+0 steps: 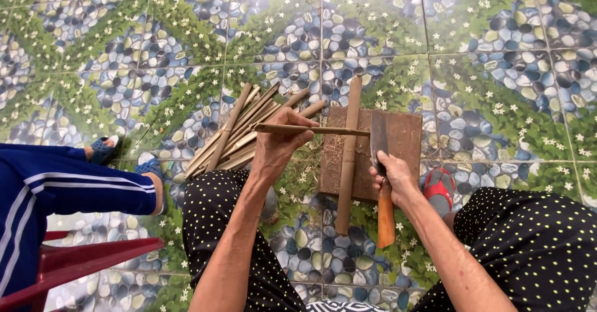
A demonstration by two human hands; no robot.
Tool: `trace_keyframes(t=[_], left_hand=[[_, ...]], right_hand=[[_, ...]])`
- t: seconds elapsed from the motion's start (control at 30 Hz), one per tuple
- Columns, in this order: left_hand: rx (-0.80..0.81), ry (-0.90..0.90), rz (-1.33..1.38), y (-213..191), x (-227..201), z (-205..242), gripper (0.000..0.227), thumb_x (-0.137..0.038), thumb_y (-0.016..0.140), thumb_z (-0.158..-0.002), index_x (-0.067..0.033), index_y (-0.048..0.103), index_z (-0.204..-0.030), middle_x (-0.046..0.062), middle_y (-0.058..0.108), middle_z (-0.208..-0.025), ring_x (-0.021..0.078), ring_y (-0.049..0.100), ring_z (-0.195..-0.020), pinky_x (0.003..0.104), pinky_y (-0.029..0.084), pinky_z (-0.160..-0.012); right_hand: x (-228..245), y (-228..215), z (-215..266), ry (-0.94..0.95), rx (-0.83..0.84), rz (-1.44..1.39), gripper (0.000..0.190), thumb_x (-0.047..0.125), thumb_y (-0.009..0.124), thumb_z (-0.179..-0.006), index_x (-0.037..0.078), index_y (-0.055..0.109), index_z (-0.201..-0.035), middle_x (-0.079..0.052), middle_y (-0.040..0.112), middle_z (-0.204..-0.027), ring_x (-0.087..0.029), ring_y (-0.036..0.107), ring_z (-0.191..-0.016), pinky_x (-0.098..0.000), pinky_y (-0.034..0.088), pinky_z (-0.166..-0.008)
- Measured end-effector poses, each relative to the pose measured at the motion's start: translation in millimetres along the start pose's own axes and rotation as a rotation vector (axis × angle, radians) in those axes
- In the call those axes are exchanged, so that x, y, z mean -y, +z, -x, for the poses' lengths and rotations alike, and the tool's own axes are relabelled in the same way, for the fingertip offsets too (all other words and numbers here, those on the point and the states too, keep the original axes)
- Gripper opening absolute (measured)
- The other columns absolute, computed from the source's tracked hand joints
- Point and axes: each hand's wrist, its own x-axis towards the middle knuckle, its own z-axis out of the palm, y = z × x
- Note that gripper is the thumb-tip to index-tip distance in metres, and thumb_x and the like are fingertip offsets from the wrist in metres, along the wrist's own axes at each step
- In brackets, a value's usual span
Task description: A person uses a knife to shave and smooth thin strips of material against a wooden block while sitting on the floor.
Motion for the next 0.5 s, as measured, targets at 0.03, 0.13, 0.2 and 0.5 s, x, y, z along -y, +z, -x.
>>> trace_keyframes(t=[0.03,0.13,0.2,0.5], left_hand=[[-0.002,-0.002,-0.002,-2,2,2,0.013,-0.006,0.078,-0.091,-0.0046,0.071,-0.102,0.017,0.078,-0.103,0.0238,0.073,-0.104,0.037,0.060,-0.093],[-0.021,-0.080,0.057,-4,7,0,0.018,-0.011,0.083,-0.087,-0.0050,0.072,-0.099,0.015,0.079,-0.101,0.0218,0.075,-0.102,0.034,0.062,-0.092],[-0.060,-0.105,0.019,-2,8,0,0.019,-0.015,0.086,-0.085,-0.0073,0.075,-0.100,0.011,0.079,-0.096,0.0133,0.073,-0.093,0.027,0.061,-0.086],[-0.077,-0.130,-0.004,-1,3,1,0.021,-0.018,0.087,-0.085,-0.0071,0.075,-0.099,0.010,0.077,-0.093,0.0128,0.071,-0.086,0.024,0.061,-0.079]], right_hand=[[-4,0,0,0.002,0.002,0.001,0.026,0.035,0.059,-0.106,0.010,0.058,-0.112,-0.012,0.061,-0.068,-0.013,0.047,-0.045,-0.0313,0.044,-0.041],[2,4,1,0.027,0.027,-0.002,0.029,0.036,0.057,-0.106,0.008,0.057,-0.113,-0.010,0.059,-0.068,-0.011,0.046,-0.046,-0.0302,0.043,-0.042],[13,15,15,0.041,0.071,-0.070,0.024,0.035,0.062,-0.104,0.013,0.054,-0.108,-0.006,0.054,-0.065,-0.009,0.041,-0.044,-0.0274,0.040,-0.040],[28,40,40,0.047,0.180,-0.129,0.026,0.039,0.071,-0.099,0.018,0.056,-0.103,-0.005,0.050,-0.060,-0.008,0.038,-0.040,-0.0254,0.036,-0.036]])
